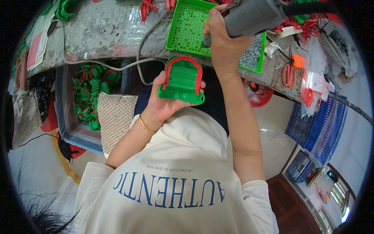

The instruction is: Assembling green and red plastic toy components using manual assembly and a handheld tool.

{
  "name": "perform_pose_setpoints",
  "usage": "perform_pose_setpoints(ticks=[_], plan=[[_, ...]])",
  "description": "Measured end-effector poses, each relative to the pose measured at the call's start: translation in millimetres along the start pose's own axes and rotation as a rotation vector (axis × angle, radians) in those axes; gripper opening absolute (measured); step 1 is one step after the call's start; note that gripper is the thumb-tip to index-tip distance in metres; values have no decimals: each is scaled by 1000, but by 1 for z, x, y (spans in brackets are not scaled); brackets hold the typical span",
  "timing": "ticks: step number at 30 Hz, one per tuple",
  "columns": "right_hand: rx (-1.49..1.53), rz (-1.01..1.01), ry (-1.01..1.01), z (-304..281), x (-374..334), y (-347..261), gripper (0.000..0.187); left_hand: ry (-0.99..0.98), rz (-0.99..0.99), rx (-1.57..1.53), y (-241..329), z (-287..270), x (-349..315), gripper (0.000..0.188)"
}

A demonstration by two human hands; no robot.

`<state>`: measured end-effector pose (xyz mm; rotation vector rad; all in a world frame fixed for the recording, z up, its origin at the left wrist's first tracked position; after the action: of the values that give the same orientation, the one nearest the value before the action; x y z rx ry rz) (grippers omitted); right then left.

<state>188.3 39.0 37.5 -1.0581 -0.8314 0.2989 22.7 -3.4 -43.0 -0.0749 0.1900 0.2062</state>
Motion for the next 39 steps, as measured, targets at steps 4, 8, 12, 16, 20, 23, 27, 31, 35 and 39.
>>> perform_pose_setpoints(ticks=[4, 8, 12, 16, 20, 23, 27, 31, 35, 39], plan=[[30, -13, 6, 2, 1, 0, 12, 22, -1, -7, 0, -1, 1, 75], [57, -17, 7, 4, 1, 0, 12, 25, -18, -41, 0, 0, 1, 76], [75, 1, -2, 5, -1, -1, 11, 17, -12, -52, 0, -2, 1, 75], [-88, -173, -146, -10, 6, -3, 12, -10, -22, -84, -1, -4, 3, 73], [45, -260, -206, -8, 10, -25, 18, -27, -42, -110, -1, -5, 5, 70], [319, 110, -87, 15, -1, -59, 18, -69, -39, -135, -3, -2, 8, 69], [305, 114, -212, 36, -22, -72, 17, -53, -5, -82, -2, 4, 4, 65], [306, 118, -232, 46, -37, -74, 17, 30, 21, -86, -3, 6, 1, 65], [290, 110, -212, 51, -42, -75, 16, 42, 35, 5, -2, 9, -3, 65], [255, 118, -185, 52, -45, -75, 15, 50, 53, 56, -2, 10, -3, 66]])
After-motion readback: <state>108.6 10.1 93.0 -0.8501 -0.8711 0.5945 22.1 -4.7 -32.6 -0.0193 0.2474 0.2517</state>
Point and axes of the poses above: each hand's wrist, its own x-axis towards the middle knuckle, its own z-axis out of the palm, y = z × x, the point moved 4 cm from there along x, towards the middle knuckle, and after that the axes turned 4 degrees about -z, right-handed, at the moved point
